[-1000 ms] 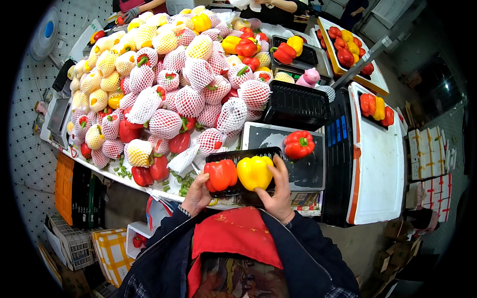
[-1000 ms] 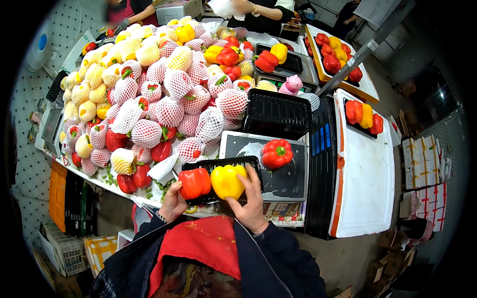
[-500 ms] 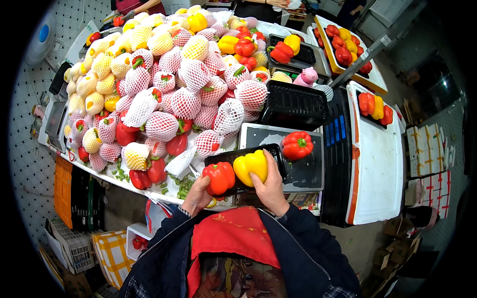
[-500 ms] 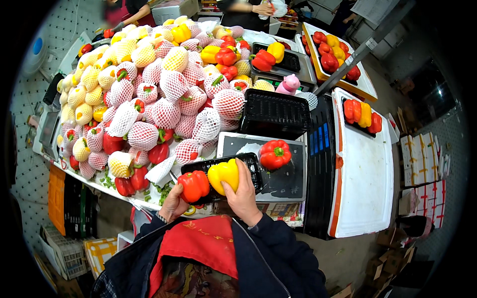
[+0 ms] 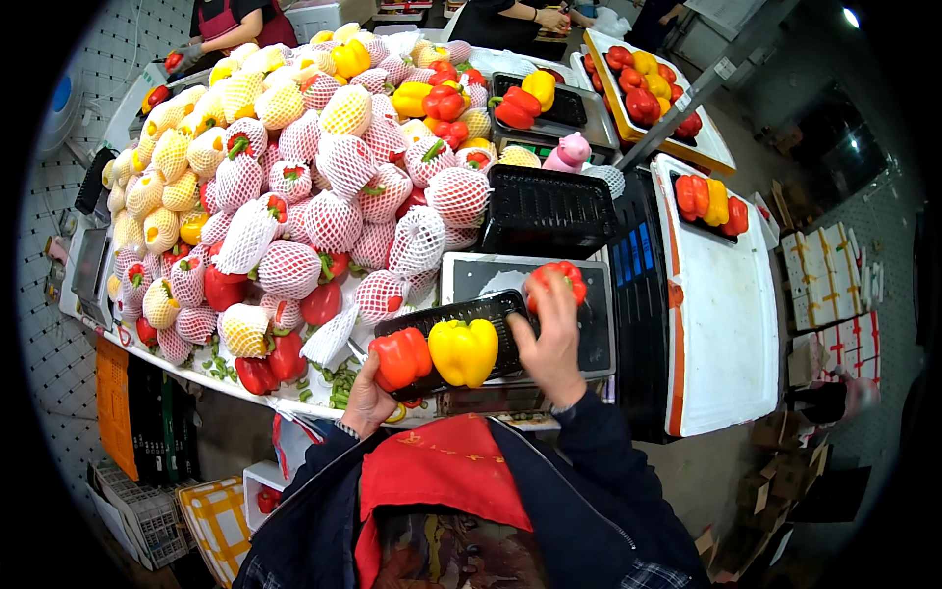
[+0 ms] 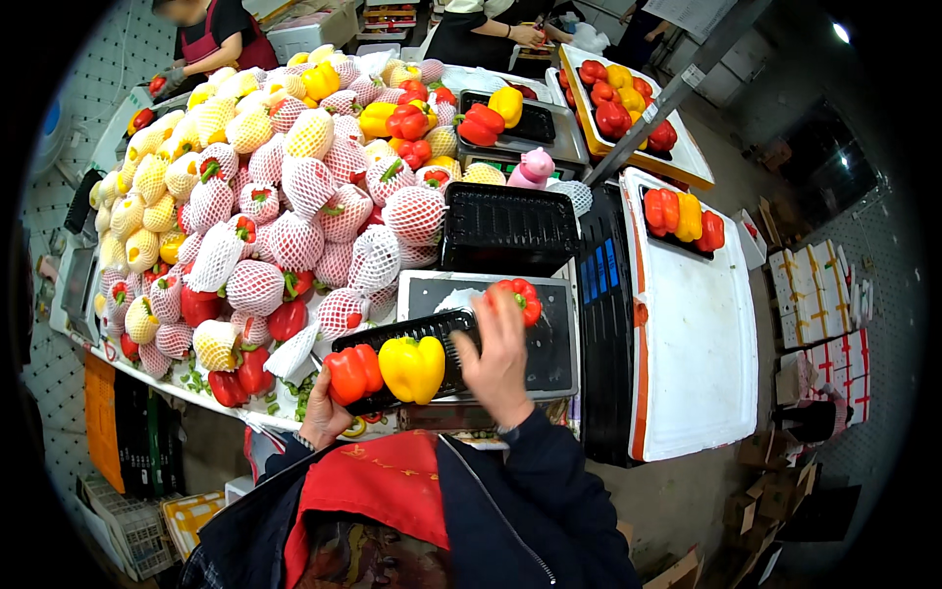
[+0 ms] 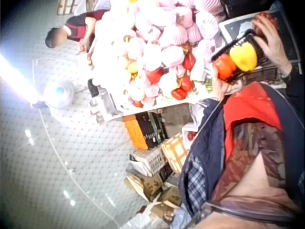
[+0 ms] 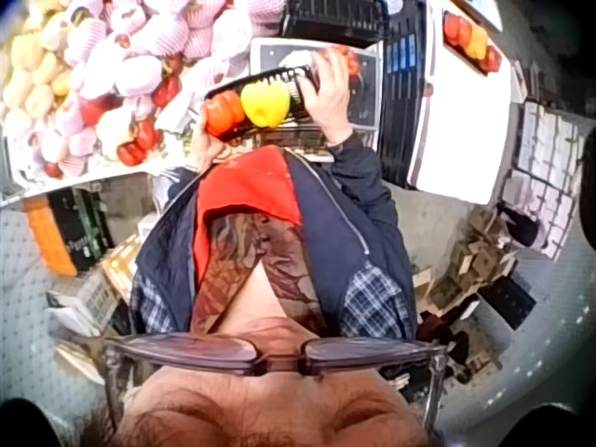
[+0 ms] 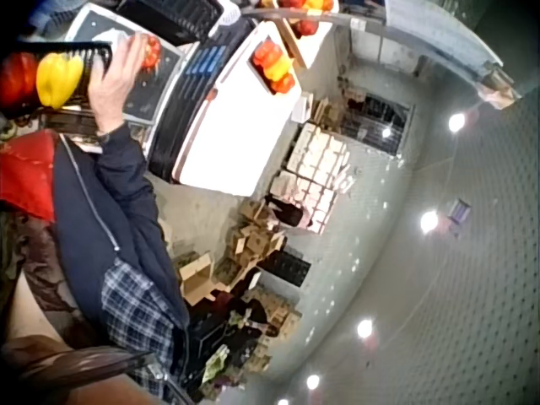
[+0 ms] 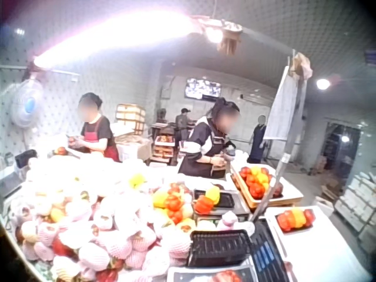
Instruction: The person repeatedly picks red and yellow bell peppers from a large pile, trims the stems with scissors, and places them into black plastic trays. The person also weighs the peppers on a digital scale and arranges them in trays for packaging.
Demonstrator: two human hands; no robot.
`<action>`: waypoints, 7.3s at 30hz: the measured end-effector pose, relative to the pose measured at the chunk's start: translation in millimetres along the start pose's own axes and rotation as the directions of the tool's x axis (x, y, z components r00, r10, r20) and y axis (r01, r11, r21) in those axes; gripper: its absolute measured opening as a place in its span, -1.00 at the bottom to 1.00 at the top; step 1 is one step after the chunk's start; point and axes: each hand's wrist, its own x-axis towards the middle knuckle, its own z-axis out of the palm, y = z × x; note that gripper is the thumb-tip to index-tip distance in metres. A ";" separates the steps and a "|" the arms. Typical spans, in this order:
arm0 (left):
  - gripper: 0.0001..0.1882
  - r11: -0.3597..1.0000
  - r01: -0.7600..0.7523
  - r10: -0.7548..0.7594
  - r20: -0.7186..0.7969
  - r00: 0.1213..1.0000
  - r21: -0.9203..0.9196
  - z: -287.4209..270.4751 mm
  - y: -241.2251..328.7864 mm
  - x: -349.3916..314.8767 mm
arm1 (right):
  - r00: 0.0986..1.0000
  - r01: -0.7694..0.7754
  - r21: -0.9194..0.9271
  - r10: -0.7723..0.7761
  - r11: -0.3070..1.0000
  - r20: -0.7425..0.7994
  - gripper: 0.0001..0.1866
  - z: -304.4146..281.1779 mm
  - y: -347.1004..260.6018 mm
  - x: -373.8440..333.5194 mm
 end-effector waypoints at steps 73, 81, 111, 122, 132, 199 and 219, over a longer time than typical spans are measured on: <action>-0.16 0.527 -0.045 -0.357 0.269 0.895 0.849 439.5 -237.5 244.3 | 0.544 -0.330 0.801 0.794 0.500 -0.272 -0.43 -327.7 353.0 -17.5; -0.30 0.249 -0.499 -0.039 0.524 0.851 0.830 417.1 -276.8 275.6 | 0.627 -0.408 0.779 0.766 0.476 -0.139 -0.47 -310.4 423.4 20.0; -0.50 -0.055 -0.762 0.030 0.764 0.645 0.645 351.3 -180.5 196.2 | 0.782 -0.614 -0.255 0.529 0.747 -0.330 -0.20 -261.6 320.8 9.3; -0.18 -0.376 -0.833 -0.083 0.880 0.468 0.407 416.8 -248.2 239.8 | 0.783 -0.621 -0.292 0.565 0.727 -0.259 -0.20 -271.2 306.1 23.7; -0.28 -0.313 -0.822 -0.158 0.828 0.538 0.475 421.1 -256.6 256.1 | 0.858 -0.384 0.093 0.392 0.919 -0.333 -0.26 -285.9 318.1 10.3; -0.38 0.183 -0.978 0.412 -0.911 -0.011 0.094 -214.5 -104.0 -283.1 | 0.118 -0.017 0.725 -0.719 0.688 0.685 -0.76 171.7 -202.7 -10.1; -0.67 0.822 -0.569 0.056 -0.998 0.029 0.030 -346.7 -250.8 -271.8 | 0.414 -0.105 0.653 -0.564 0.750 0.715 -0.78 139.1 -129.1 2.8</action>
